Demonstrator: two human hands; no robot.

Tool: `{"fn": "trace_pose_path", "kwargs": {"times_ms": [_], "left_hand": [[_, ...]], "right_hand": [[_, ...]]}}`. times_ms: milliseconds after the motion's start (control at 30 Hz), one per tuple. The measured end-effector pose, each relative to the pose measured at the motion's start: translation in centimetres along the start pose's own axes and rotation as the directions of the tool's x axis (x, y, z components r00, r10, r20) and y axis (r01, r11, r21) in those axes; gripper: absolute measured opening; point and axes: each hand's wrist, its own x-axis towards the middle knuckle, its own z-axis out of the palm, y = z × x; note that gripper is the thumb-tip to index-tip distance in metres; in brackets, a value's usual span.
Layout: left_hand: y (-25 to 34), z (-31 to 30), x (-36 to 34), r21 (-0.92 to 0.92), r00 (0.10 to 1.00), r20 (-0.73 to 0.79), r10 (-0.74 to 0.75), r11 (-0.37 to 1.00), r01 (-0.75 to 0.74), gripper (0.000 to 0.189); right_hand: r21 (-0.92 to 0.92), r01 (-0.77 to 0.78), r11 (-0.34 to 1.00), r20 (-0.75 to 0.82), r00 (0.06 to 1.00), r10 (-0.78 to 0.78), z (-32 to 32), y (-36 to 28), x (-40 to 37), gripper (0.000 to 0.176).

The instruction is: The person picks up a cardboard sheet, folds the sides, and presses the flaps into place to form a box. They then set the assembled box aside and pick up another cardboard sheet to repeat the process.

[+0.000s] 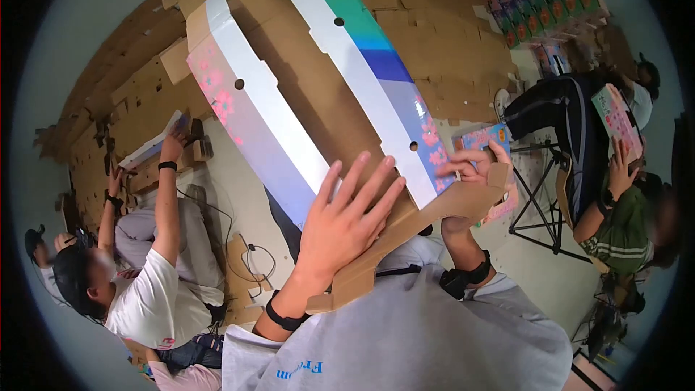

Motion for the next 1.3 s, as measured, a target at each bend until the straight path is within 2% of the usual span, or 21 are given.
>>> {"fn": "trace_pose_path", "kwargs": {"times_ms": [133, 200, 233, 333, 367, 467, 533, 600, 667, 733, 800, 933, 1033, 1133, 1200, 1233, 1300], "left_hand": [[-0.4, -0.2, -0.6, -0.009, 0.997, 0.076, 0.013, 1.0, -0.012, 0.063], [-1.1, 0.7, -0.8, 0.143, 0.996, 0.023, 0.087, 0.986, -0.089, 0.054], [-1.5, 0.9, -0.7, 0.222, 0.992, 0.001, 0.13, 0.967, -0.127, 0.051], [-1.5, -1.4, -0.9, 0.205, 1.0, 0.008, -0.002, 0.979, 0.0, 0.044], [-2.5, -1.1, -1.4, 0.236, 0.998, -0.061, -0.002, 0.972, 0.016, 0.046], [-4.8, -2.5, -3.0, 0.088, 0.978, -0.134, -0.159, 0.981, 0.172, 0.053], [-5.8, -2.7, -4.9, 0.097, 0.964, -0.105, -0.243, 0.963, 0.253, 0.057], [-6.0, -2.0, -6.2, 0.001, 0.938, -0.15, -0.314, 0.948, 0.318, 0.053], [-5.9, -0.1, -7.4, -0.205, 0.89, -0.25, -0.381, 0.919, 0.336, 0.045], [-5.6, 1.8, -8.6, -0.431, 0.87, -0.241, -0.43, 0.851, 0.301, 0.051], [-5.1, 3.4, -9.3, -0.632, 0.853, -0.221, -0.472, 0.736, 0.244, 0.06], [-5.0, 4.5, -10.3, -0.694, 0.865, -0.193, -0.462, 0.688, 0.212, 0.067], [-5.5, 4.3, -10.5, -0.698, 0.875, -0.183, -0.449, 0.686, 0.206, 0.067], [-5.5, 4.3, -10.0, -0.731, 0.876, -0.2, -0.44, 0.662, 0.165, 0.064], [-5.3, 3.7, -9.4, -0.748, 0.885, -0.199, -0.421, 0.649, 0.141, 0.062], [-5.0, 3.5, -9.2, -0.785, 0.87, -0.187, -0.457, 0.602, 0.147, 0.055], [-5.1, 3.9, -9.1, -0.782, 0.868, -0.172, -0.466, 0.601, 0.168, 0.052]], "right_hand": [[-0.276, -0.06, 0.959, 0.182, 0.977, 0.113, -1.5, 0.7, 0.8, 0.08], [-0.429, -0.096, 0.898, 0.237, 0.947, 0.214, -0.4, 0.5, 2.0, 0.079], [-0.446, -0.103, 0.889, 0.179, 0.963, 0.202, 0.3, 0.4, 2.1, 0.076], [-0.449, -0.078, 0.89, 0.159, 0.973, 0.165, 1.1, 1.8, 2.6, 0.063], [-0.477, -0.07, 0.876, 0.155, 0.974, 0.162, 1.2, 1.9, 3.0, 0.059], [-0.625, -0.061, 0.779, 0.157, 0.967, 0.202, 1.3, 1.8, 3.4, 0.047], [-0.687, -0.053, 0.724, 0.146, 0.967, 0.209, 0.9, 2.2, 3.2, 0.039], [-0.695, 0.002, 0.719, 0.113, 0.988, 0.106, 1.5, 2.3, 2.9, 0.032], [-0.713, 0.086, 0.696, 0.111, 0.994, -0.009, 1.4, 2.6, 2.8, 0.026], [-0.731, 0.203, 0.651, 0.152, 0.979, -0.135, 0.9, 3.4, 2.6, 0.02], [-0.686, 0.097, 0.721, 0.082, 0.995, -0.056, 1.1, 3.3, 2.3, 0.018], [-0.63, -0.024, 0.776, 0.026, 0.998, 0.053, 0.7, 3.4, 2.0, 0.017], [-0.611, -0.017, 0.791, 0.035, 0.998, 0.048, 1.2, 2.4, 2.2, 0.017], [-0.535, -0.137, 0.834, 0.032, 0.983, 0.183, 0.9, 1.9, 2.3, 0.017], [-0.578, -0.123, 0.807, 0.117, 0.966, 0.231, 0.5, 1.7, 2.7, 0.018], [-0.599, -0.113, 0.792, 0.157, 0.954, 0.255, 0.1, 1.6, 3.0, 0.019], [-0.604, -0.125, 0.788, 0.18, 0.941, 0.287, -0.9, 2.0, 3.1, 0.017]]}}
